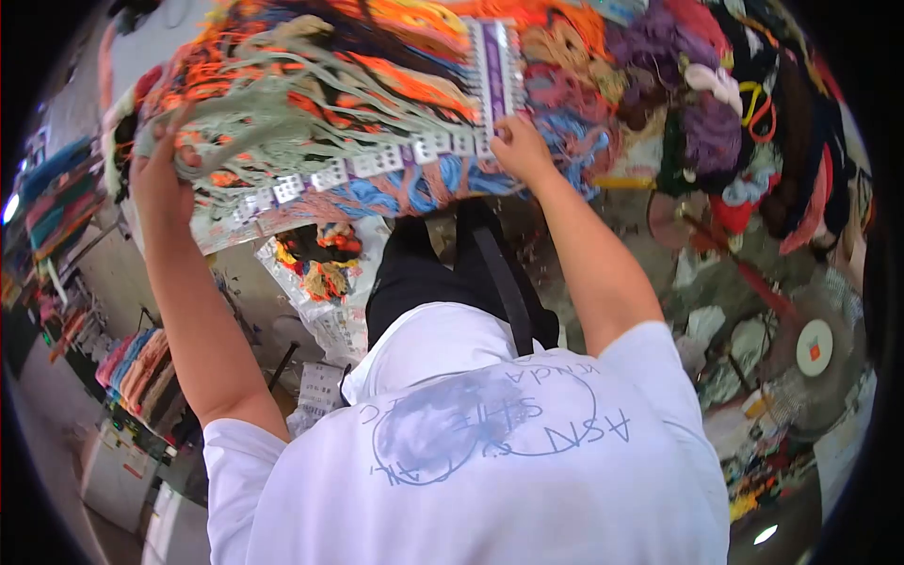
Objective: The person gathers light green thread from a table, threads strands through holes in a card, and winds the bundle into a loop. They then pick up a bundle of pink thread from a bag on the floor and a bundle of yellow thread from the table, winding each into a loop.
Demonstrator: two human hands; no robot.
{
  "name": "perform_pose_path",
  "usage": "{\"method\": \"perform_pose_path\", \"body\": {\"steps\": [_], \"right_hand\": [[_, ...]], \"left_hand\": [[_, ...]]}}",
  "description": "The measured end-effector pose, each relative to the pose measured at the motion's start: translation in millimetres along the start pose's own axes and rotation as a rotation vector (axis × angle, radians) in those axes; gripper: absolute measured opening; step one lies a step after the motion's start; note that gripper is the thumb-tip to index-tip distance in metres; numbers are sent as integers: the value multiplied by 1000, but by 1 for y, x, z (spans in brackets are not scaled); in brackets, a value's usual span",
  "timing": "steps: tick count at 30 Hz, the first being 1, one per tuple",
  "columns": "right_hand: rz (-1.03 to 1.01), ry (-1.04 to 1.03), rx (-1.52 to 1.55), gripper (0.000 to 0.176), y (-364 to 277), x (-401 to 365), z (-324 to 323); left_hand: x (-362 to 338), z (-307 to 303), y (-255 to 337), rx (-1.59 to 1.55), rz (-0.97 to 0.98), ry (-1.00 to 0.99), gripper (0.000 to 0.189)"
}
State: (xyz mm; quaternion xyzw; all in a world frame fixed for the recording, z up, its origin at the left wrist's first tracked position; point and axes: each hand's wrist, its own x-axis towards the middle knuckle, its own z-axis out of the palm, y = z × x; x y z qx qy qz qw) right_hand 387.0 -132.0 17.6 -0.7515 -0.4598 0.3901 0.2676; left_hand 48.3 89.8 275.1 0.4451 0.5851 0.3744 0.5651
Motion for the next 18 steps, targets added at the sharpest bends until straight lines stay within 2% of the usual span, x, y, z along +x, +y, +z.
{"method": "perform_pose_path", "body": {"steps": [1, 2, 4, 6, 7, 9, 10, 11, 12, 13, 14, 15, 16, 18], "right_hand": [[-21, 54, -3, 26, -15, -3, -3], [23, 36, 58, 21, -47, -3, -13], [-138, 72, 203, 29, -137, 1, -29], [-720, 103, 191, 49, -243, 11, -45], [-954, 162, 157, 64, -302, 5, -50], [-1153, -61, 365, 66, -406, -29, -58], [-1269, -176, 432, 60, -434, -39, -45], [-1381, -297, 495, 53, -458, -48, -36], [-1441, -324, 487, 53, -476, -55, -27], [-1330, -489, 515, 29, -489, -60, -15], [-1211, -651, 525, 8, -500, -63, -3], [-1035, -657, 381, 10, -504, -68, 1], [-1015, -644, 317, 11, -511, -72, 3], [-930, -693, 223, 15, -528, -85, 3]], "left_hand": [[-17, 4, 16, 5, -35, 3, 9], [-39, 7, 36, -73, -77, -145, 12], [-76, 2, 63, -326, -130, -358, 22], [-114, 6, 92, -416, -33, -538, 33], [-123, 0, 104, -473, 34, -732, 48], [-158, 1, 134, -489, 149, -763, 59], [-168, -8, 150, -597, 131, -957, 68], [-182, -15, 162, -660, 253, -957, 70], [-195, -23, 173, -718, 379, -959, 73], [-201, -39, 183, -705, 495, -955, 79], [-212, -49, 188, -659, 653, -682, 79], [-222, -59, 190, -617, 798, -399, 80], [-226, -74, 190, -561, 872, -160, 68], [-229, -130, 173, -14, 979, 140, 53]]}}
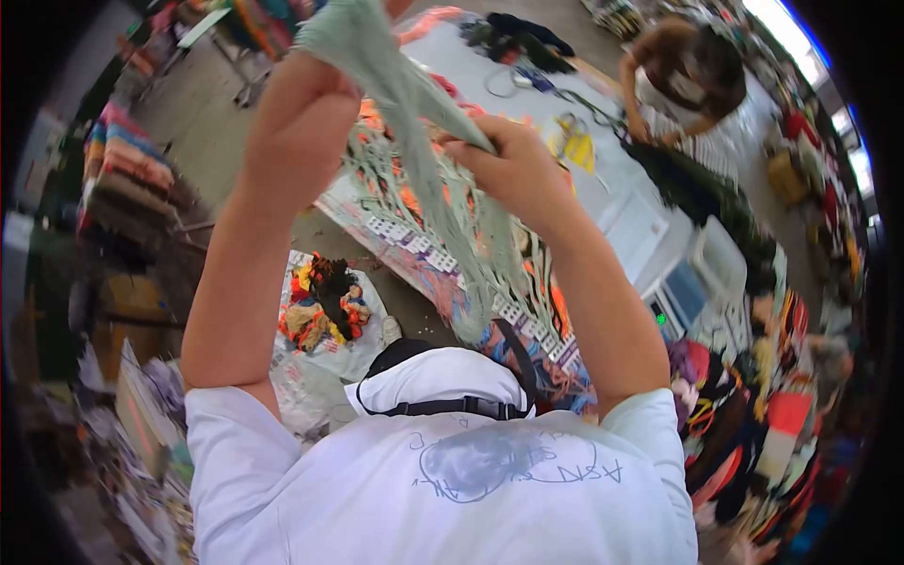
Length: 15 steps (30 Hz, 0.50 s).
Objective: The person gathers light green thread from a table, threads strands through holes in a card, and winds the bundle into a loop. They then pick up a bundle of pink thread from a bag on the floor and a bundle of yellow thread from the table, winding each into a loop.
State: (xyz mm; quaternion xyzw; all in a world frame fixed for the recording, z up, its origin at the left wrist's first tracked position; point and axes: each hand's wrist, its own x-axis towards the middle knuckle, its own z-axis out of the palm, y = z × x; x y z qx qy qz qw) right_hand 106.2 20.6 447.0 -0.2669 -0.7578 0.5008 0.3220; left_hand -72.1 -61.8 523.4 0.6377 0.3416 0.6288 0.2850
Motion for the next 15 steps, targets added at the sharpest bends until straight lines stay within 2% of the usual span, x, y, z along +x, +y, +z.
{"method": "perform_pose_path", "body": {"steps": [1, 3, 4, 5, 7, 8, 10, 11, 13, 14, 15], "right_hand": [[75, -49, 17, 16, -15, 5, 3], [53, -129, 162, 15, -33, 18, 17], [112, -210, 84, 16, -49, 23, 21], [76, -244, 84, 16, -61, 32, 29], [50, -289, 27, 20, -77, 50, 47], [-15, -312, -47, 21, -74, 62, 58], [-118, -361, -137, 20, -60, 89, 81], [-132, -389, -102, 19, -59, 96, 97], [-226, -444, -51, 17, -55, 110, 133], [-206, -453, -29, 16, -56, 115, 148], [-182, -461, -7, 16, -56, 120, 163]], "left_hand": [[-2, -20, -1, 474, 95, -25, 36], [-13, -53, 9, 1223, 423, -93, 28], [-15, -71, 8, 1273, 381, -175, 26], [-20, -84, 13, 1281, 364, -145, 26], [-27, -106, 22, 1393, -28, -264, 27], [-35, -122, 21, 1379, -79, -328, 21], [-35, -146, 31, 648, -724, -508, 33], [-41, -164, 22, 406, -832, -575, 43], [-60, -186, 16, -13, -1013, -553, 53], [-78, -199, 2, -271, -1001, -444, 62], [-89, -212, -3, -408, -973, -430, 65]]}}
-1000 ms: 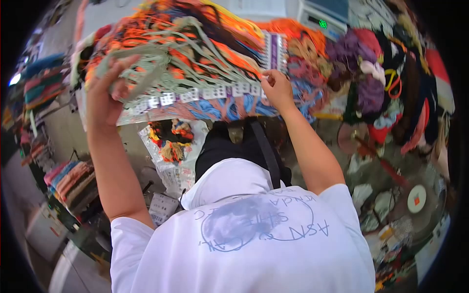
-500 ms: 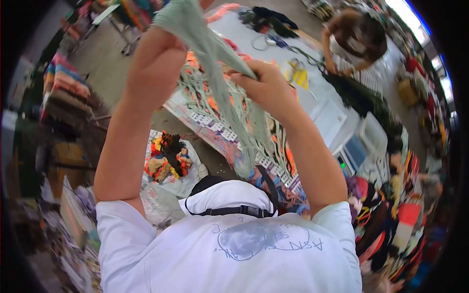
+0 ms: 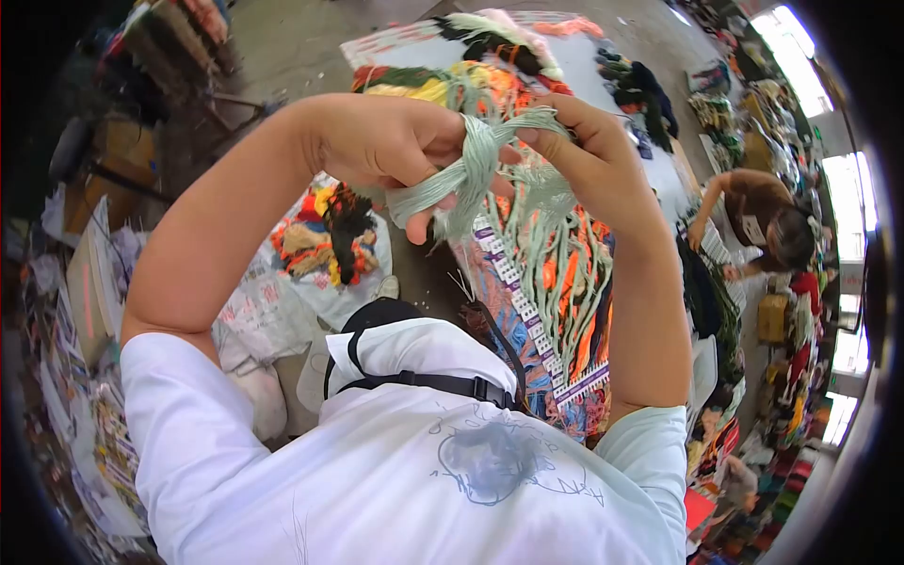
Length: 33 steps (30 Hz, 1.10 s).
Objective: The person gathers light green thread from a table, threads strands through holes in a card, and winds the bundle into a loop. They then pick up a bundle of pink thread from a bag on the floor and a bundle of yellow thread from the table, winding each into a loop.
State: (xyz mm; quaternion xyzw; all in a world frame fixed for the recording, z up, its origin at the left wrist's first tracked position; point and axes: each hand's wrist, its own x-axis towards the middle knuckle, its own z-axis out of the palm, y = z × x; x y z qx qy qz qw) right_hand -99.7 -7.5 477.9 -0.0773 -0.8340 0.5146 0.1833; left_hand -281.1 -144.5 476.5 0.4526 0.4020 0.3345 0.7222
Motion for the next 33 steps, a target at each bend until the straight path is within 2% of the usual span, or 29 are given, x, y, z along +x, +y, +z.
{"method": "perform_pose_path", "body": {"steps": [1, 2, 4, 5, 6, 8, 9, 10, 11, 13, 14, 15, 16, 18, 19, 21, 22, 24, 26, 27, 29, 30, 33], "right_hand": [[35, -22, 3, 15, 7, 12, 7], [31, -14, -16, 15, 15, 24, 15], [84, 1, 12, 13, 35, 46, 27], [88, -1, 53, 13, 41, 54, 34], [92, -1, 92, 14, 48, 63, 40], [287, -78, 135, 16, 80, 73, 63], [410, -123, 165, 17, 92, 76, 79], [405, -108, 184, 18, 111, 80, 102], [444, -95, 219, 18, 134, 85, 120], [518, -93, 280, 20, 180, 90, 143], [466, -115, 206, 21, 199, 89, 157], [406, -146, 135, 23, 219, 90, 173], [231, -185, -16, 36, 239, 85, 186], [157, -176, -177, 50, 253, 81, 205], [271, -198, -230, 57, 261, 77, 209], [268, -150, -322, 53, 295, 63, 213], [371, -106, -292, 46, 314, 51, 213], [555, -47, -258, 38, 328, 28, 201], [735, -10, -220, 33, 345, -5, 184], [767, -20, -245, 33, 356, -24, 174], [863, -4, -280, 32, 361, -51, 157], [926, 25, -290, 31, 359, -60, 151], [943, 119, -419, 30, 368, -99, 140]], "left_hand": [[-7, -10, -10, -117, 49, -57, 68], [-17, -16, -14, -138, 63, -34, 54], [-32, -46, -28, -40, 0, 159, 34], [-42, -54, -33, -29, 129, 376, 20], [-48, -69, -45, 2, 280, 525, 18], [-58, -93, -67, 48, 545, 753, 18], [-62, -94, -70, 26, 555, 912, 17], [-65, -99, -72, 11, 564, 1068, 17], [-65, -110, -88, -32, 654, 1191, 17], [-83, -144, -116, -282, 831, 1309, 15], [-70, -184, -161, -662, 1342, 465, 15], [-87, -177, -166, -414, 984, 958, 16], [-105, -168, -170, -147, 553, 1370, 18], [-123, -194, -211, -13, 385, 1473, 18], [-133, -207, -234, 47, 280, 1527, 18], [-156, -231, -285, 191, 22, 1586, 20], [-167, -242, -311, 284, -135, 1616, 21], [-187, -261, -355, 349, -167, 1632, 22], [-196, -273, -396, 474, -257, 1741, 22], [-194, -276, -413, 504, -332, 1777, 22], [-186, -283, -455, 777, -453, 1757, 22], [-176, -285, -477, 787, -467, 1727, 23], [-119, -281, -550, 712, -495, 1662, 22]]}}
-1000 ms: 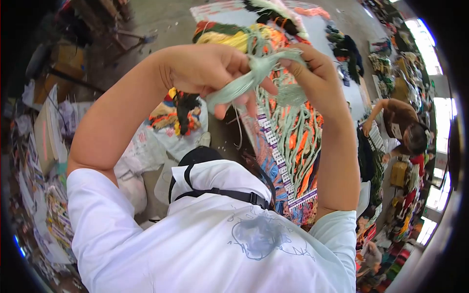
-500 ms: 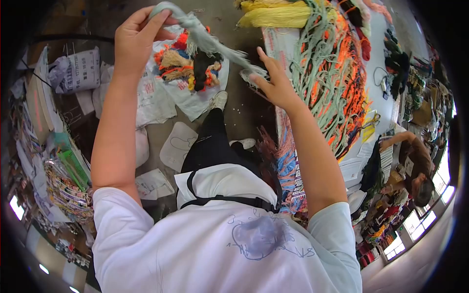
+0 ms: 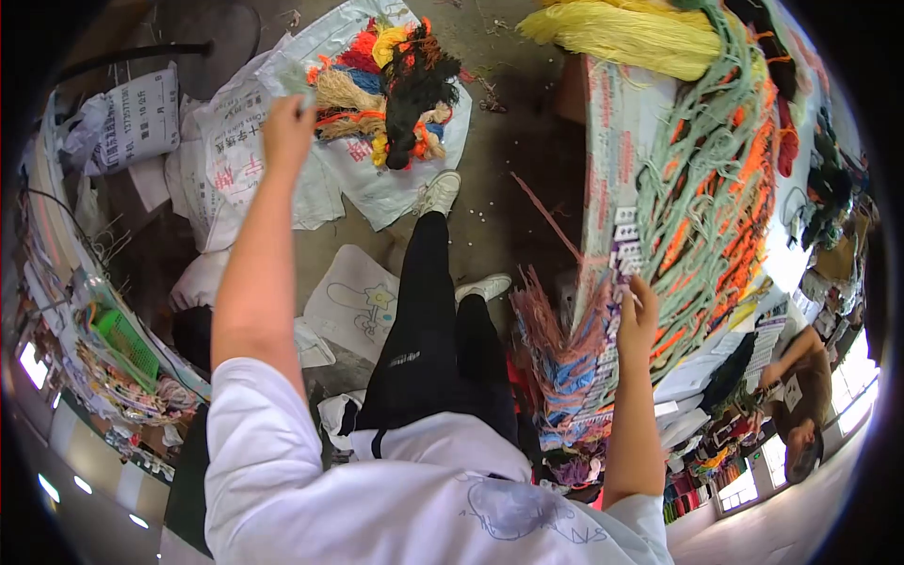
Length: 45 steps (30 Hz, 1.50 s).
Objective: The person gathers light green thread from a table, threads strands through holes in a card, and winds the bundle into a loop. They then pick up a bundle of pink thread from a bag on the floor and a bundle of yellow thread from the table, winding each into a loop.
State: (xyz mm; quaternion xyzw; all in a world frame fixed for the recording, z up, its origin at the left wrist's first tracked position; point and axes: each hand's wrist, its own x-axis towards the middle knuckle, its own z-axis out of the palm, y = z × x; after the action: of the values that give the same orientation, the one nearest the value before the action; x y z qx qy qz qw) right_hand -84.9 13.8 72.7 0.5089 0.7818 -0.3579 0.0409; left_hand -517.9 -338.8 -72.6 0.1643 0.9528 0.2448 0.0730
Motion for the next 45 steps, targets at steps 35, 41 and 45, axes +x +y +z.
{"method": "perform_pose_path", "body": {"steps": [35, 41, 45], "right_hand": [[295, 422, -163, 53, 192, -219, -40], [-50, 279, 74, 40, 131, -131, -35], [-122, 130, 175, 39, 89, -66, -22]], "left_hand": [[-183, 95, 358, -25, 648, -994, 23], [-155, 125, 433, 175, 981, -1100, 35], [-116, 137, 463, 202, 1111, -1257, 43]]}}
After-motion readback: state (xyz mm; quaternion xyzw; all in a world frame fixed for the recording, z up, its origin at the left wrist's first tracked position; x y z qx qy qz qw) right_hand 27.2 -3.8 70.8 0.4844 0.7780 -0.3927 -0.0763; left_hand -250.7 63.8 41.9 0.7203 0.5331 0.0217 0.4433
